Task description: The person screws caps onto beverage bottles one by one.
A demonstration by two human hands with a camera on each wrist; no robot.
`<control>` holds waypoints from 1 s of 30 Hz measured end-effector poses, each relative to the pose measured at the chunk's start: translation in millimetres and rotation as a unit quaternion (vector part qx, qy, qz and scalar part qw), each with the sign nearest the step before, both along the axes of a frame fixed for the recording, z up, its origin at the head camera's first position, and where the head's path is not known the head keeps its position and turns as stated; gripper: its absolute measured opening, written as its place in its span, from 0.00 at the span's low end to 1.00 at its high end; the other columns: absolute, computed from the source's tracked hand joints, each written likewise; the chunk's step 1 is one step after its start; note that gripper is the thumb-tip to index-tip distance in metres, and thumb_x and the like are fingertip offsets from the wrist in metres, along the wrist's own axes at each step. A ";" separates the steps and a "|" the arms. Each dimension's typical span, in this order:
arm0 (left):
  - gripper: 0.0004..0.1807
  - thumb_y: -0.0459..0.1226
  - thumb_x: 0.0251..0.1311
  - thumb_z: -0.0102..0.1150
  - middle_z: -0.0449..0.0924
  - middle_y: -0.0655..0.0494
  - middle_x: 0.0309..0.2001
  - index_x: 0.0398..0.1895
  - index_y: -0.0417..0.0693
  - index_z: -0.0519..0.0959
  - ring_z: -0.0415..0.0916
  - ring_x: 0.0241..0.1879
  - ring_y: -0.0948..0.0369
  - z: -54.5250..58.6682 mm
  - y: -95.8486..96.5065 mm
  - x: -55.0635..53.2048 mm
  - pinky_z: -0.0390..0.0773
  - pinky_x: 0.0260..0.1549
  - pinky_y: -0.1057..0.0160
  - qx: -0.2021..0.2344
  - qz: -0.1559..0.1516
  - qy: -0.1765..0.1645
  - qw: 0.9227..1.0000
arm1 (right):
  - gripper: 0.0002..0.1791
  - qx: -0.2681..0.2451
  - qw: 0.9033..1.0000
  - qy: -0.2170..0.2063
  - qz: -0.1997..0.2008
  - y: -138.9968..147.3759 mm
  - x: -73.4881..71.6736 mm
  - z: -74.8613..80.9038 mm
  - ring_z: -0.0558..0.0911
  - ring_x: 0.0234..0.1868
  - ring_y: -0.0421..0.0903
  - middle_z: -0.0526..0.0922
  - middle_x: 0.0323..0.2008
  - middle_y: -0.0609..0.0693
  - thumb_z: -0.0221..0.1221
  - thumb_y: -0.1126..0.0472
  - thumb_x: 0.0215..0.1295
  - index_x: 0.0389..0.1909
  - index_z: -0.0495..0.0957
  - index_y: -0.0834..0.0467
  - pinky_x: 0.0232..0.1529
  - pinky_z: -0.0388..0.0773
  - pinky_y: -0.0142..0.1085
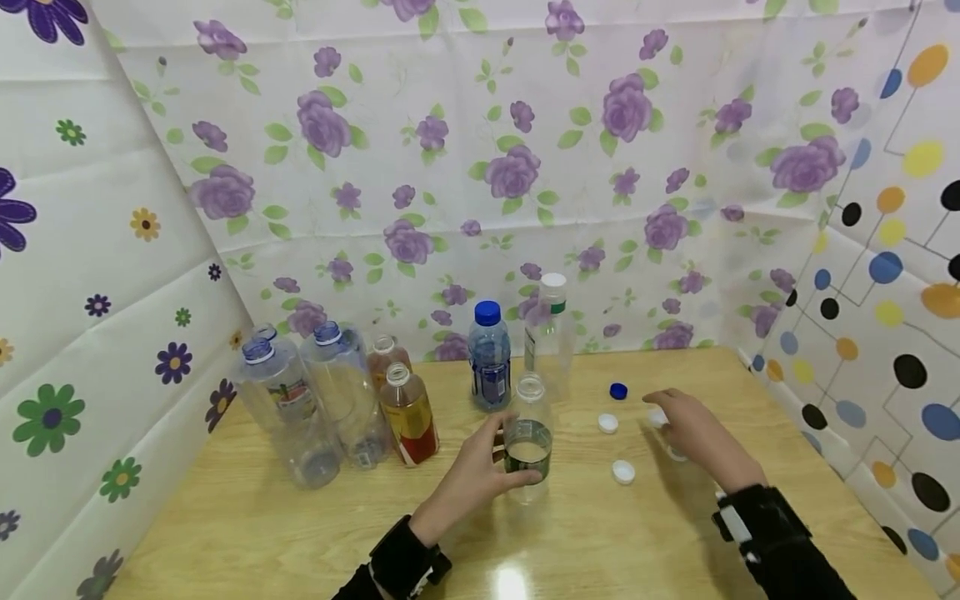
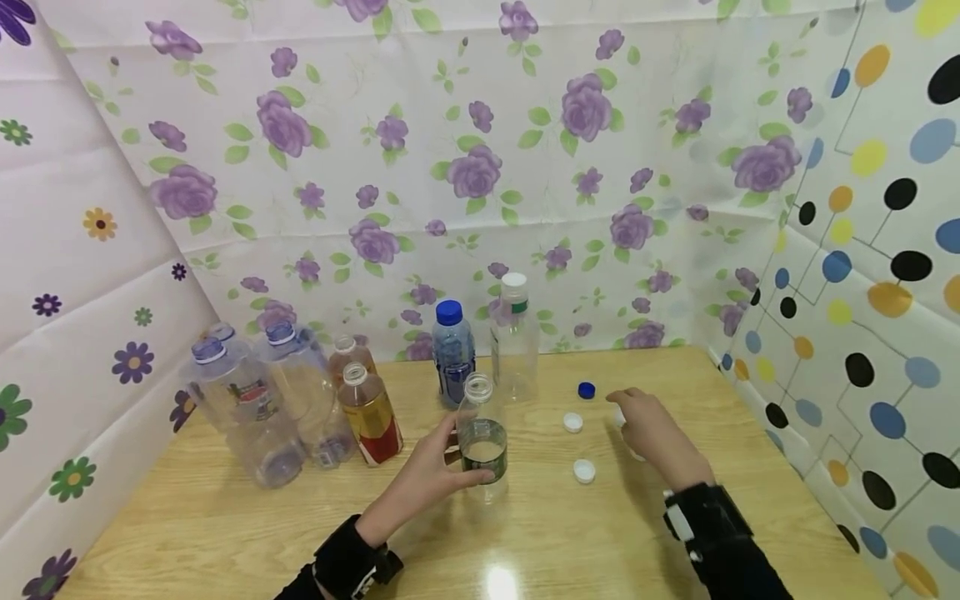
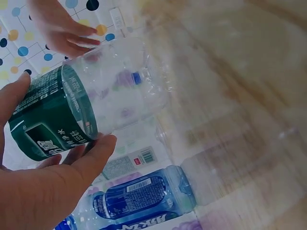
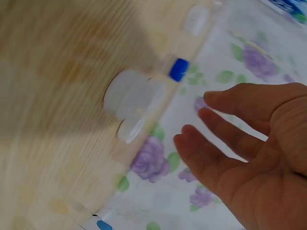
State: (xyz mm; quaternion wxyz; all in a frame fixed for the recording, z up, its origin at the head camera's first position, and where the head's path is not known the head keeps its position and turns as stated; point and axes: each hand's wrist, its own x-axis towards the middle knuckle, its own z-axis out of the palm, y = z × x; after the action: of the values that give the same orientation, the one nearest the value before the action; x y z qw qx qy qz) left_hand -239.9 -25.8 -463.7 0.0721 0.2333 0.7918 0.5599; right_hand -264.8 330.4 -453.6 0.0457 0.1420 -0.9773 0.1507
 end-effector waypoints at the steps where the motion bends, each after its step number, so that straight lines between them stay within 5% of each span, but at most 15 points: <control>1: 0.49 0.42 0.55 0.78 0.70 0.42 0.67 0.76 0.41 0.59 0.70 0.67 0.46 0.8 -0.6 0.2 0.75 0.66 0.47 0.002 -0.001 -0.001 1.000 | 0.28 0.009 1.000 -0.012 0.006 0.9 -7.3 -1.1 0.77 0.56 0.69 0.76 0.57 0.72 0.64 0.78 0.60 0.63 0.73 0.71 0.53 0.81 0.57; 9: 0.50 0.44 0.56 0.77 0.67 0.43 0.70 0.77 0.45 0.58 0.68 0.69 0.46 4.8 -0.3 1.6 0.71 0.69 0.46 0.015 -0.005 -0.016 1.000 | 0.22 0.059 0.994 -0.083 0.045 9.8 -38.5 -0.9 0.78 0.55 0.67 0.80 0.54 0.68 0.64 0.77 0.61 0.58 0.78 0.68 0.54 0.81 0.54; 22: 0.42 0.38 0.57 0.76 0.73 0.45 0.63 0.72 0.44 0.64 0.75 0.63 0.51 5.9 5.1 2.5 0.76 0.66 0.54 0.026 -0.007 -0.001 1.000 | 0.13 0.078 0.994 -0.058 0.049 11.8 -46.1 -5.0 0.84 0.43 0.59 0.85 0.42 0.60 0.60 0.79 0.63 0.44 0.83 0.64 0.44 0.85 0.50; 30: 0.42 0.39 0.58 0.75 0.73 0.45 0.63 0.72 0.46 0.63 0.75 0.63 0.49 5.4 1.5 2.9 0.76 0.66 0.52 0.030 -0.009 -0.004 0.999 | 0.13 0.094 0.994 -0.019 0.052 -5.9 -45.8 18.3 0.82 0.43 0.60 0.83 0.40 0.60 0.68 0.76 0.58 0.45 0.82 0.67 0.43 0.85 0.49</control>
State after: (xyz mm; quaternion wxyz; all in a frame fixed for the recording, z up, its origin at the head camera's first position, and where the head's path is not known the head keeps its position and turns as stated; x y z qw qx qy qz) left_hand -236.9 -24.3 -458.3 0.0734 0.2404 0.7721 0.5837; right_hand -310.6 324.5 -435.3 0.0059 0.1935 -0.9790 0.0631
